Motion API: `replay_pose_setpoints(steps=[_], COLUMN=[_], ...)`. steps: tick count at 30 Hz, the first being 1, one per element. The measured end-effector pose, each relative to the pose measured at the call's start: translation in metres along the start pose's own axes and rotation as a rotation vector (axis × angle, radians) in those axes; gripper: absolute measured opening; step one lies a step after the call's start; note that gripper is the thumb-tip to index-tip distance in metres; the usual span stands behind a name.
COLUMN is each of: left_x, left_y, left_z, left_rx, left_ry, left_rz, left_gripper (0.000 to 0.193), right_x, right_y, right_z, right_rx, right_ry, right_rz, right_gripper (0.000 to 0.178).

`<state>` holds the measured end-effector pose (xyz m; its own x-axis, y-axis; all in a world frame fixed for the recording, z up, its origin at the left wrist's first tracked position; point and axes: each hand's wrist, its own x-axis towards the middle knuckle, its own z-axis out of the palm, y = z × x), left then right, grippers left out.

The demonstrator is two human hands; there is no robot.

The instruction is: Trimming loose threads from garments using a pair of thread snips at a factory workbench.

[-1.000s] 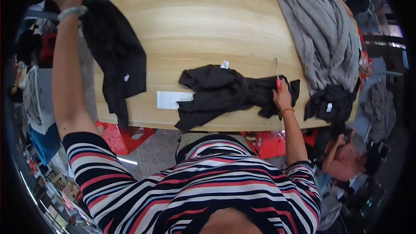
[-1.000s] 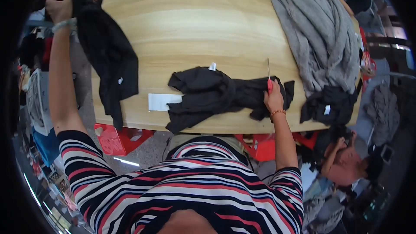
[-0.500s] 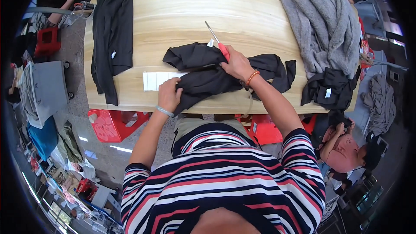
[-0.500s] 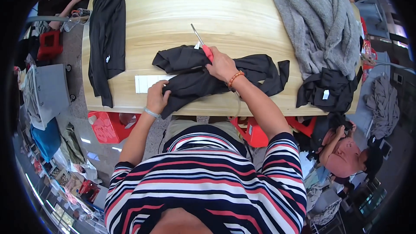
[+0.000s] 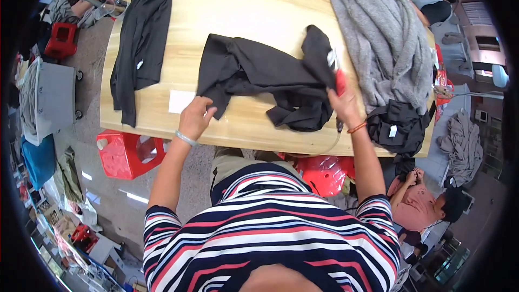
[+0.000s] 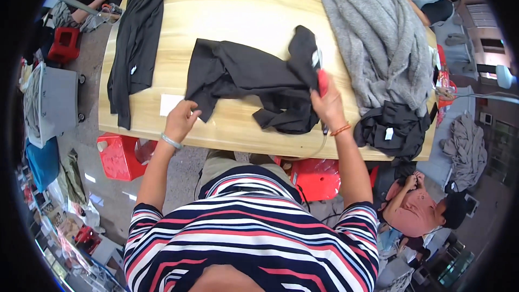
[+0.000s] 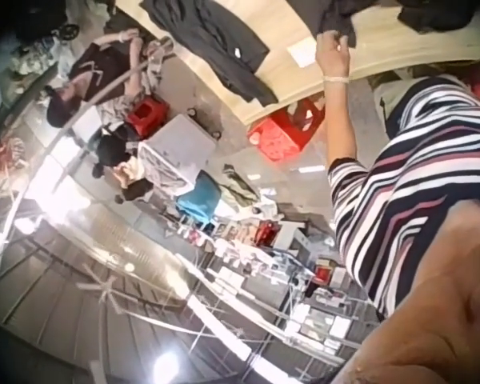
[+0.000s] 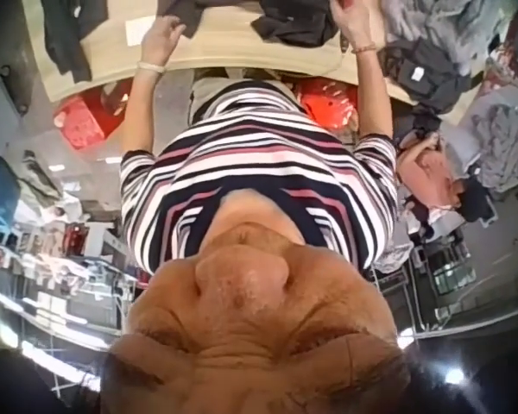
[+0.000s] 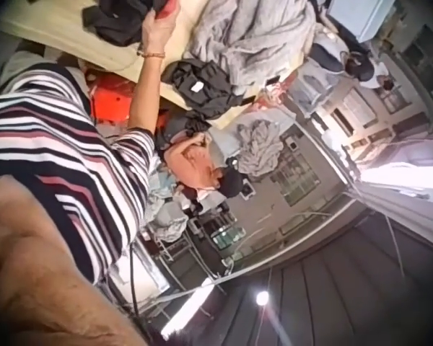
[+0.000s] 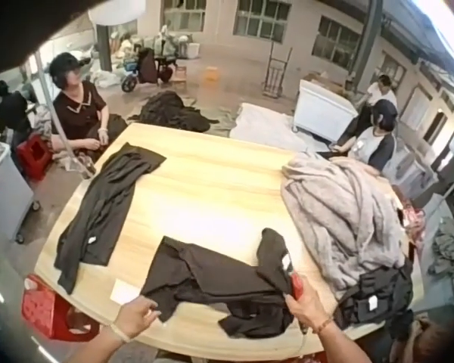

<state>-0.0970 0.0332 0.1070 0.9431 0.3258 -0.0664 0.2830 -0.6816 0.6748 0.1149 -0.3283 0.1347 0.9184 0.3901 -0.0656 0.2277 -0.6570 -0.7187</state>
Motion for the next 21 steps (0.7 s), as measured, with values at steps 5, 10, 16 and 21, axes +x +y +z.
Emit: replay_pose_setpoints(steps=[5,10,16,21], left_x=[0.020,0.052,0.065,0.062], left_y=[0.002,0.018,-0.002,-0.012], left_z=[0.039,0.091,0.126,0.121], left_rx=[0.048,0.006,-0.061,-0.316], left_ry=[0.083,0.051,-0.039,-0.200], left_rz=[0.243,0.402,0.091,-0.092], left_gripper=[0.037,0.038,0.030,0.030], right_x=[-0.041,-0.054,-0.078,-0.076], right_y=[0.014,-0.006,-0.049,-0.071], right_z=[0.012,0.001,0.007,0.025], right_rx=[-0.107,-0.157,-0.193,-0.273], right_ry=[-0.088,-0.082,-0.324,-0.613], right_rz=[0.181,0.158,0.077,0.060], right_gripper=[0.053,0.053,0.051,0.043])
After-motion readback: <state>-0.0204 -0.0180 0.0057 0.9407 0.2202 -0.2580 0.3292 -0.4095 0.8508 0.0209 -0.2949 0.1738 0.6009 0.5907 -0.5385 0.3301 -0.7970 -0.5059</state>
